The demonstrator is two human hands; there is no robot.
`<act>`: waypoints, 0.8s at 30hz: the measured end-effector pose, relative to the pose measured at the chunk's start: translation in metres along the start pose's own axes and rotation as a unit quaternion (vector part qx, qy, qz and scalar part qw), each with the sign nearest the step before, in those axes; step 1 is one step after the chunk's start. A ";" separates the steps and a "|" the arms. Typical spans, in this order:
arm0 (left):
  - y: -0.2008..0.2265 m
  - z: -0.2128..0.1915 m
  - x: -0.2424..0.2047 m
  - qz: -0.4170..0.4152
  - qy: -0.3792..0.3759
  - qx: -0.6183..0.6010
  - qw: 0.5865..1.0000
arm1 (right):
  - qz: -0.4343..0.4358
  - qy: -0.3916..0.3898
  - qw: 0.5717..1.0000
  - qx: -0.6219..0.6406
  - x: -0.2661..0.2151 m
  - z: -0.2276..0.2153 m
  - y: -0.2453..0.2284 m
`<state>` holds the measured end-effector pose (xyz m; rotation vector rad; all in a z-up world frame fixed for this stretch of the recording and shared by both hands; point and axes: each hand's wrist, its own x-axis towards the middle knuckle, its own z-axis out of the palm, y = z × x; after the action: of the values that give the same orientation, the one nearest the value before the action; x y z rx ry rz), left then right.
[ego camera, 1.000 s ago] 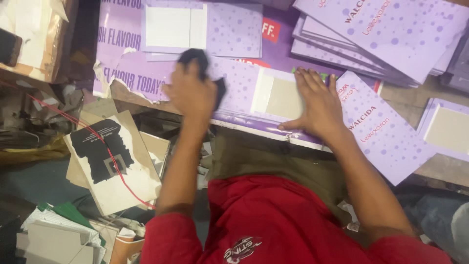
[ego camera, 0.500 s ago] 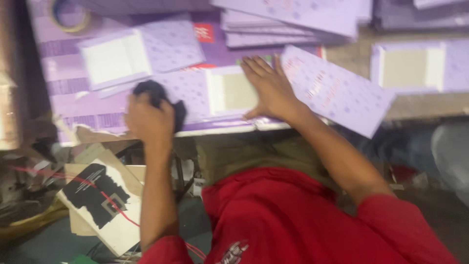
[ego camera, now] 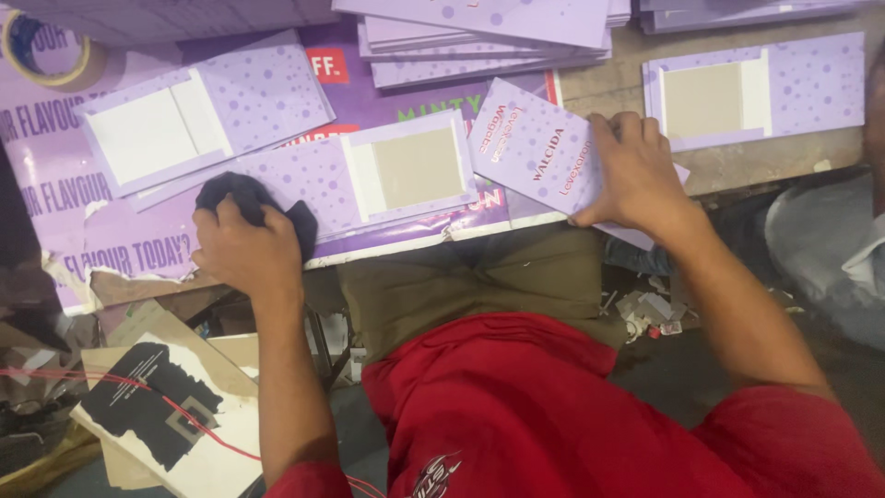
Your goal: The person folds purple printed paper sheets into small rectangular packets on a cluttered workbench. They repeatedly pick up a sheet, fold it, and stack the finished packets. A black cloth is used to wipe the surface between folds.
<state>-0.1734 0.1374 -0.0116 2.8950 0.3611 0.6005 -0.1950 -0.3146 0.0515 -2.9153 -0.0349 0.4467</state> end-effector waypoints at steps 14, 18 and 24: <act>0.006 -0.008 0.000 0.032 0.056 0.018 0.998 | -0.004 0.023 0.999 0.039 0.002 -0.013 0.001; 0.024 -0.017 -0.011 0.054 0.106 -0.008 0.993 | 0.005 -0.023 0.999 0.034 0.006 -0.023 -0.002; 0.087 -0.044 -0.061 0.214 0.086 -0.159 0.960 | -0.050 -0.008 0.992 0.112 0.005 -0.043 0.003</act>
<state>-0.2284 0.0423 0.0236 2.6167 -0.3282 0.8851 -0.1776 -0.3252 0.0900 -2.6752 -0.1242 0.4278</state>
